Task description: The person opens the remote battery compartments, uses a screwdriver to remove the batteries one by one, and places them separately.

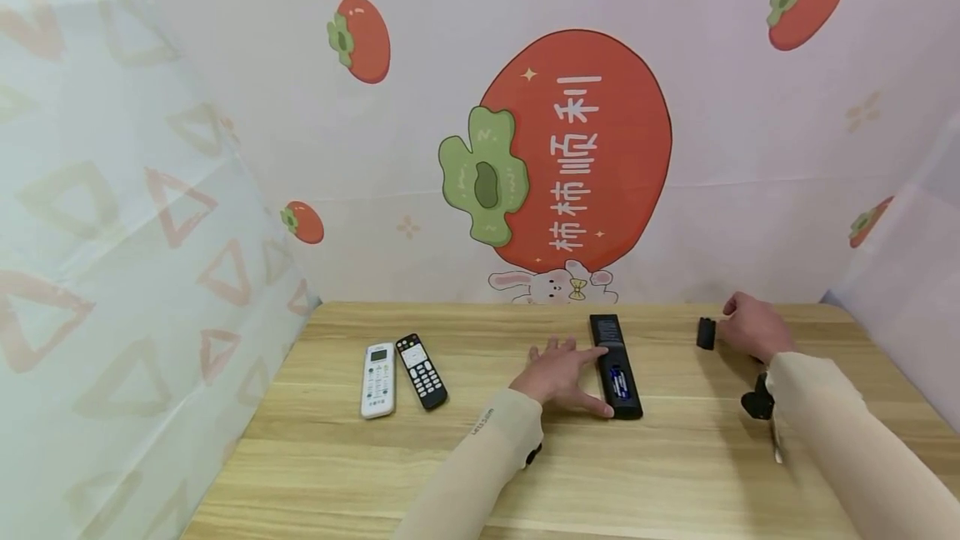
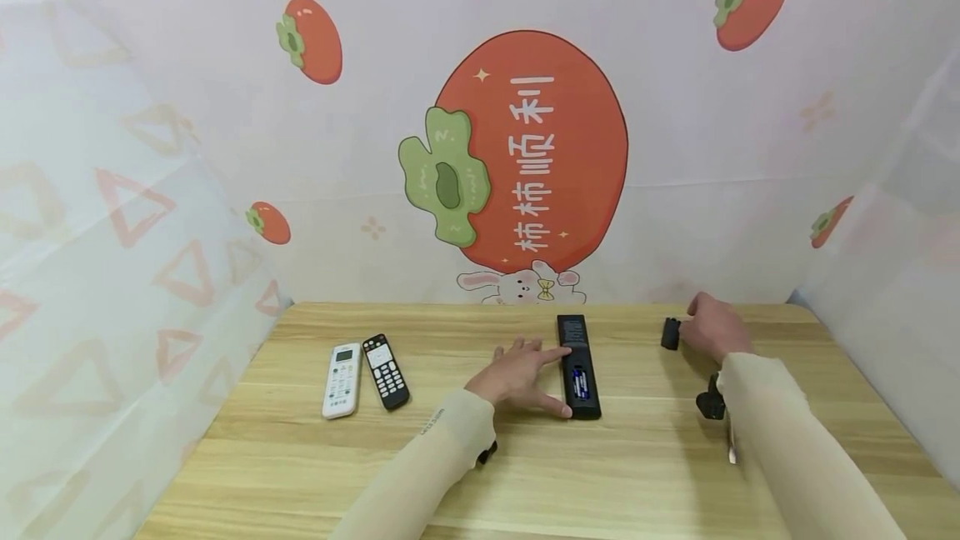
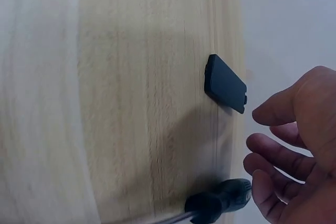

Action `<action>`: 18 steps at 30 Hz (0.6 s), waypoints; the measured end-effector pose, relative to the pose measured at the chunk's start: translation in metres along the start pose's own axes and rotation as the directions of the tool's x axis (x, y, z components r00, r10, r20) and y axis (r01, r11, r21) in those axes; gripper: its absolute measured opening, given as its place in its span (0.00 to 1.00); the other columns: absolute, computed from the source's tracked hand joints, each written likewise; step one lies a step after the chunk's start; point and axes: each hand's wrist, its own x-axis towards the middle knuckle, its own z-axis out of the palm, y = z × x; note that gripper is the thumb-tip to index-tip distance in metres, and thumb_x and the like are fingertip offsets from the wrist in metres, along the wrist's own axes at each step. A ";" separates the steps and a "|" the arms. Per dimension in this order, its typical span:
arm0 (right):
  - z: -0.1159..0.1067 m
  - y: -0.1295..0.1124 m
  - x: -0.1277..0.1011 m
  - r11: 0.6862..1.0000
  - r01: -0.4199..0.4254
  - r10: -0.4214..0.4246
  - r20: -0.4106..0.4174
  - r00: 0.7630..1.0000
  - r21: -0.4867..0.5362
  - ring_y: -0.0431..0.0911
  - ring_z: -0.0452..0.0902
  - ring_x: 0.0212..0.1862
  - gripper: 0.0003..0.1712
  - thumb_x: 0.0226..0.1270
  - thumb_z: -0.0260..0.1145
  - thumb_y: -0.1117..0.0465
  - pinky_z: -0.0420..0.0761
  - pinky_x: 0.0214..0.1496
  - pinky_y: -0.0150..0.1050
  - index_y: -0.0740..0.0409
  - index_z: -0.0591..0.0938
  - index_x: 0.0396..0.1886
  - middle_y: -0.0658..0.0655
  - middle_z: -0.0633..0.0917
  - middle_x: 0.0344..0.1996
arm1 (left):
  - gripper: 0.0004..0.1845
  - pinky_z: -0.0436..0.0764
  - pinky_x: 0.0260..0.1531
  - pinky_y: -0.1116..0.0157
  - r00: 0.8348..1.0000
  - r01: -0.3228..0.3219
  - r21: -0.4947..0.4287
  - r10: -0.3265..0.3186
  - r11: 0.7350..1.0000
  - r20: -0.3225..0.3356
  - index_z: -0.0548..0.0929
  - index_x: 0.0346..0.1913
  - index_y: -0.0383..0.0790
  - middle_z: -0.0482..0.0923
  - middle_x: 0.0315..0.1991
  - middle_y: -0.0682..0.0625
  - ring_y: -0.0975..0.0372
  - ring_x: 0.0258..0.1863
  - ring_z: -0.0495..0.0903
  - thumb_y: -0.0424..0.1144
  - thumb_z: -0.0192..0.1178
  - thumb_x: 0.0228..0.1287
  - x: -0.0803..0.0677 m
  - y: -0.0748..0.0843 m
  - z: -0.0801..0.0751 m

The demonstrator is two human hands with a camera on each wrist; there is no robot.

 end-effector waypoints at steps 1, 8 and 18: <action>-0.001 0.001 -0.001 1.000 0.009 -0.009 -0.002 1.000 0.000 0.61 0.77 0.37 0.23 0.63 0.58 0.65 0.77 0.34 0.53 0.79 0.72 0.53 0.77 0.79 0.43 | 0.51 0.50 0.73 0.39 1.000 0.001 -0.001 -0.001 1.000 0.001 0.63 0.76 0.75 0.56 0.79 0.49 0.44 0.79 0.50 0.72 0.72 0.46 0.000 0.000 0.000; -0.006 0.010 -0.011 0.999 0.000 -0.003 -0.089 0.996 -0.034 0.66 0.75 0.39 0.24 0.66 0.58 0.62 0.76 0.36 0.58 0.82 0.71 0.49 0.79 0.76 0.41 | 0.51 0.50 0.73 0.39 1.000 0.001 -0.004 -0.001 1.000 -0.003 0.63 0.75 0.76 0.57 0.79 0.49 0.44 0.78 0.50 0.72 0.72 0.45 0.000 0.000 0.001; -0.014 0.023 -0.031 0.980 -0.144 0.157 0.090 0.983 -0.138 0.54 0.73 0.25 0.32 0.75 0.55 0.41 0.73 0.25 0.44 0.60 0.72 0.17 0.62 0.76 0.20 | 0.51 0.50 0.73 0.40 1.000 0.008 -0.004 -0.008 1.000 -0.001 0.63 0.75 0.76 0.57 0.79 0.49 0.45 0.79 0.50 0.72 0.72 0.44 0.001 0.000 0.002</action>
